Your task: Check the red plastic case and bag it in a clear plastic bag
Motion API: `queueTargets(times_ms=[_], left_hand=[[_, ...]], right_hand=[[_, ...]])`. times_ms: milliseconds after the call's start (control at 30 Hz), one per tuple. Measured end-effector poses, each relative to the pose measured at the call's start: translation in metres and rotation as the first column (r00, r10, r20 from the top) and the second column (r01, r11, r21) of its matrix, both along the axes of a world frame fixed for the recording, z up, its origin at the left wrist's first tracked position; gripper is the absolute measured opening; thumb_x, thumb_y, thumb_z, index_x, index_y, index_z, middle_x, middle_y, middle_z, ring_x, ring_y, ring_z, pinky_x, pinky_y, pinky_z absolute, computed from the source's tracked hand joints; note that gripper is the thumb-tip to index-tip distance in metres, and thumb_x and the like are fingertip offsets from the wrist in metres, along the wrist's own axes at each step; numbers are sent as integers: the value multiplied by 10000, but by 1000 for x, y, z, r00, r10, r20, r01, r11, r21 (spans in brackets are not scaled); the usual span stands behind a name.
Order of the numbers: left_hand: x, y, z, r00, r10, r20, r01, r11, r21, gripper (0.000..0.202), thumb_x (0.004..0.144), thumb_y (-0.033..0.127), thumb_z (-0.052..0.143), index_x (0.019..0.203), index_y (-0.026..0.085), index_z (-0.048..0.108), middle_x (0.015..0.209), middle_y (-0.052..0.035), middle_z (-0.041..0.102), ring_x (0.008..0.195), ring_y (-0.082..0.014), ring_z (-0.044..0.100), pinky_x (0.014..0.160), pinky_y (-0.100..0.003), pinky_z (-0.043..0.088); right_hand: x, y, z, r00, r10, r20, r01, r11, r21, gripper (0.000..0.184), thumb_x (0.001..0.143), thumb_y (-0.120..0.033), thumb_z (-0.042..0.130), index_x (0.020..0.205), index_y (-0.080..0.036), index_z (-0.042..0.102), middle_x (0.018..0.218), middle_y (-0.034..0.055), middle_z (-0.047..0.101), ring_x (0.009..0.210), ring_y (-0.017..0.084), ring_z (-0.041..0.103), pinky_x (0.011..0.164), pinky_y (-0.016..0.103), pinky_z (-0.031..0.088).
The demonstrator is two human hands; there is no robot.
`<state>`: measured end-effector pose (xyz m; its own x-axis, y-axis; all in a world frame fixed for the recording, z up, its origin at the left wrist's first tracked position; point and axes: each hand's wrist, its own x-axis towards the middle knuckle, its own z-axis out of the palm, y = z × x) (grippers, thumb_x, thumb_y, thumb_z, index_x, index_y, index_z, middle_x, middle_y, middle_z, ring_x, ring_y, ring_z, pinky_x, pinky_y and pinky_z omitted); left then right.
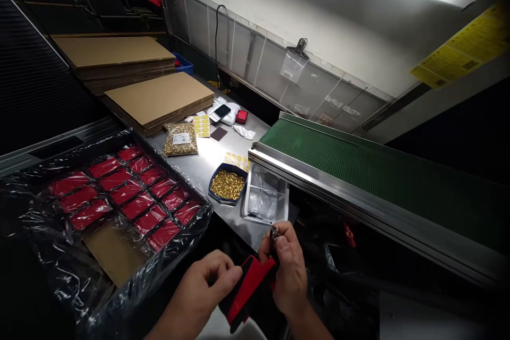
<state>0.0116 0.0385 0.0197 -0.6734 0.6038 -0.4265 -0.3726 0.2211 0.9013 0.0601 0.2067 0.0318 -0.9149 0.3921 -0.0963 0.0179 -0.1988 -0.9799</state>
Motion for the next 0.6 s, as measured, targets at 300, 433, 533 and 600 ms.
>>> queueTargets(times_ms=[300,433,533,600], left_hand=[[-2,7,1,964,-138,228,70,956,284,623,810,575,700,1238,163,513,1120,-118,615,1047,-270,575,916,-372,457],[2,3,-3,987,-25,161,-13,973,229,796,746,536,777,1347,214,367,1181,-121,593,1092,-278,593,913,-353,481],[3,0,-8,994,10,113,-34,978,206,797,745,499,780,1350,220,344,1181,-117,588,1103,-267,586,921,-342,479],[3,-1,-12,995,42,91,-58,982,178,807,746,494,777,1358,225,324,1189,-115,582,1109,-262,580,930,-342,477]], right_hand=[[5,-15,-2,996,-86,12,85,996,35,303,1008,-468,343,980,-219,514,762,23,649,689,160,597,671,304,493],[7,-16,-12,970,-244,-2,244,970,25,306,1012,-460,336,1069,-217,513,1065,102,680,971,246,660,883,460,539],[8,-14,-14,973,-231,-10,230,972,-41,300,1000,-479,370,1092,-226,501,1116,108,662,981,261,668,875,491,559],[10,-14,-6,967,-253,-7,251,962,-107,305,969,-513,442,1076,-234,507,1110,104,663,960,280,685,859,508,572]])
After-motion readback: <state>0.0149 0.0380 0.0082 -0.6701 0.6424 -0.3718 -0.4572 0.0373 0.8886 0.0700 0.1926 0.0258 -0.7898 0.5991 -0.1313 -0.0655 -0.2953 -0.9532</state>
